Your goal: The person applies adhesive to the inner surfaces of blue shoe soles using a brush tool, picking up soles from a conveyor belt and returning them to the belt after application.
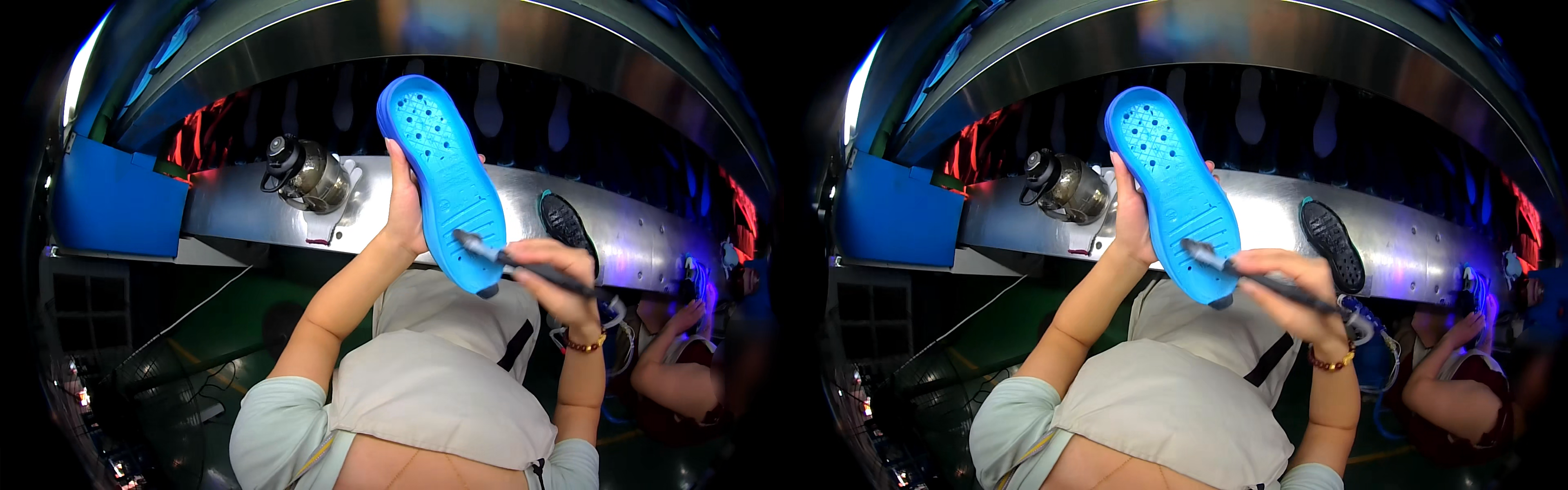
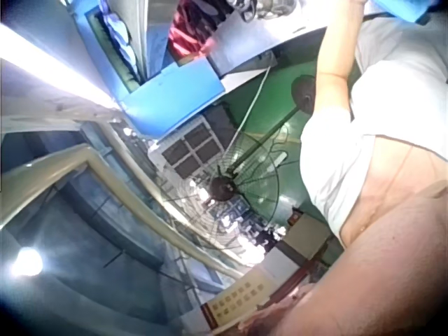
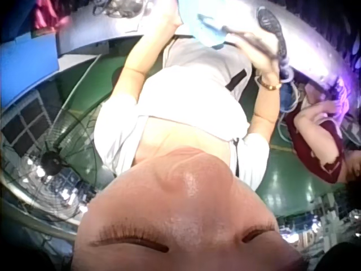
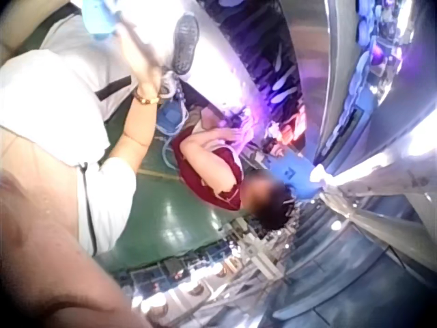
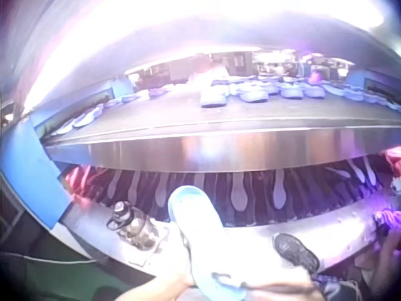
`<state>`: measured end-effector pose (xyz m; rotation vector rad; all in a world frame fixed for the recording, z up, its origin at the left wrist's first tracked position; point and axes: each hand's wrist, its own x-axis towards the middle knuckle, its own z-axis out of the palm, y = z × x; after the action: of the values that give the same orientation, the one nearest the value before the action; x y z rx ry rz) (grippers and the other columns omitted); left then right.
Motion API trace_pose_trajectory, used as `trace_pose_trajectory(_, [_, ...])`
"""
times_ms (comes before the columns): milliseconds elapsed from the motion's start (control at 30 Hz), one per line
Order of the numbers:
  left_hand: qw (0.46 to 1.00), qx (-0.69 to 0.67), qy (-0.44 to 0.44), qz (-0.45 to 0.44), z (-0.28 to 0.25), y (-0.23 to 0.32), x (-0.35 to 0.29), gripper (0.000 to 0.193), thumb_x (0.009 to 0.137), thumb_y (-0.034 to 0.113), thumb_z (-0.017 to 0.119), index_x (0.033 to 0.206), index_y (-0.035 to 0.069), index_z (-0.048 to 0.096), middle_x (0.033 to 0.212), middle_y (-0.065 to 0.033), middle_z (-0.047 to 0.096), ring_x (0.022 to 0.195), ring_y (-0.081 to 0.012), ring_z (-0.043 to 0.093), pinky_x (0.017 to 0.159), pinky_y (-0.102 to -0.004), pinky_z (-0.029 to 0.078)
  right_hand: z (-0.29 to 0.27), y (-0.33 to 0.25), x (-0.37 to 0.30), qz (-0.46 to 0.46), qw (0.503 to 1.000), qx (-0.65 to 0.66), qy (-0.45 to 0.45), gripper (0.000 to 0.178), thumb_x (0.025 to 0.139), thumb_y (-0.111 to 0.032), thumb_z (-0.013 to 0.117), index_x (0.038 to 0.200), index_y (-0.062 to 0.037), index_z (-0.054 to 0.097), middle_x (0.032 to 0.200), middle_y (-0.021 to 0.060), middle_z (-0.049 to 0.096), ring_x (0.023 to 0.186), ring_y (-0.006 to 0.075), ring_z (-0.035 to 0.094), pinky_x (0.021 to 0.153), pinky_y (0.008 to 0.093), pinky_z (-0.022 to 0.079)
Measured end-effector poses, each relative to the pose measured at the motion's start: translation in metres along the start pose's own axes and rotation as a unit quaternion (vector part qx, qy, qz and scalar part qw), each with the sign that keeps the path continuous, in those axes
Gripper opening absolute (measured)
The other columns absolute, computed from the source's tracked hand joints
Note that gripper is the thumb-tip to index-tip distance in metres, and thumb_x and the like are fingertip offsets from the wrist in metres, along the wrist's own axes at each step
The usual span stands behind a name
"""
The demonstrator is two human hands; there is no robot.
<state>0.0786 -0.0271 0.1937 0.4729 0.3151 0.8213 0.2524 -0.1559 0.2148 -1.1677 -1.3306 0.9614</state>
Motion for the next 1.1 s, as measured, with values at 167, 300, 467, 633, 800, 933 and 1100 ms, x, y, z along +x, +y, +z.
trace_pose_trajectory(167, [0.998,0.043,-0.043,0.000,0.000,0.013,0.000,0.092,0.072,0.077,0.021,0.127,0.005,0.035,0.116,-0.0204,0.048,0.104,-0.0329,0.051,0.089,-0.0473,0.042,-0.007,0.002,-0.003,-0.090,0.982,0.044,-0.163,0.020,0.068,0.005,0.063,0.088,0.0028,0.063,0.089,0.0141,0.064,0.097,0.0256,0.057,0.085,0.0358,0.045])
trace_pose_trajectory(300, [0.999,-0.021,-0.038,0.013,0.020,0.012,-0.004,0.083,0.079,0.069,0.024,0.129,0.003,0.032,0.121,-0.0208,0.045,0.108,-0.0334,0.048,0.091,-0.0480,0.040,0.004,0.018,-0.005,-0.002,0.968,0.249,0.005,0.017,0.074,-0.001,0.059,0.090,0.0038,0.056,0.093,0.0188,0.061,0.098,0.0272,0.055,0.089,0.0388,0.042])
trace_pose_trajectory(467, [0.998,-0.008,-0.054,0.041,0.029,-0.021,-0.028,0.066,0.087,0.049,0.031,0.130,-0.001,0.029,0.123,-0.0218,0.044,0.109,-0.0336,0.048,0.094,-0.0452,0.039,0.028,0.010,-0.021,0.016,0.988,0.132,0.081,0.020,0.077,-0.006,0.058,0.093,0.0047,0.053,0.096,0.0210,0.060,0.097,0.0274,0.057,0.086,0.0367,0.044])
trace_pose_trajectory(633, [0.997,-0.070,-0.027,0.035,0.020,-0.015,-0.025,0.044,0.087,0.029,0.043,0.120,0.000,0.041,0.106,-0.0144,0.056,0.093,-0.0204,0.058,0.080,-0.0321,0.048,0.023,-0.007,-0.016,-0.001,0.992,0.098,0.079,0.019,0.072,0.005,0.059,0.091,0.0047,0.060,0.097,0.0197,0.061,0.089,0.0231,0.061,0.082,0.0300,0.046])
trace_pose_trajectory(800, [0.996,-0.056,-0.056,0.049,0.018,-0.013,-0.014,0.043,0.086,0.027,0.044,0.121,0.001,0.041,0.107,-0.0145,0.056,0.094,-0.0223,0.058,0.083,-0.0352,0.047,0.026,-0.015,-0.006,-0.152,0.987,-0.010,-0.058,0.022,0.068,0.007,0.060,0.089,0.0048,0.061,0.090,0.0186,0.063,0.089,0.0265,0.062,0.081,0.0336,0.048])
trace_pose_trajectory(933, [0.994,-0.097,-0.050,0.009,0.018,-0.011,-0.014,0.043,0.085,0.025,0.046,0.121,0.001,0.042,0.108,-0.0154,0.056,0.095,-0.0231,0.058,0.084,-0.0359,0.047,0.011,-0.012,0.003,-0.117,0.990,0.013,0.076,0.019,0.067,0.004,0.060,0.086,0.0038,0.063,0.088,0.0185,0.064,0.084,0.0250,0.063,0.077,0.0323,0.049])
trace_pose_trajectory(1100, [0.994,-0.093,-0.051,-0.019,0.020,0.001,-0.010,0.041,0.085,0.025,0.045,0.117,-0.001,0.045,0.105,-0.0168,0.058,0.092,-0.0246,0.060,0.083,-0.0366,0.048,0.005,-0.021,0.010,-0.158,0.981,-0.083,-0.072,0.018,0.065,0.004,0.064,0.083,0.0028,0.062,0.086,0.0174,0.064,0.082,0.0268,0.064,0.077,0.0323,0.049])
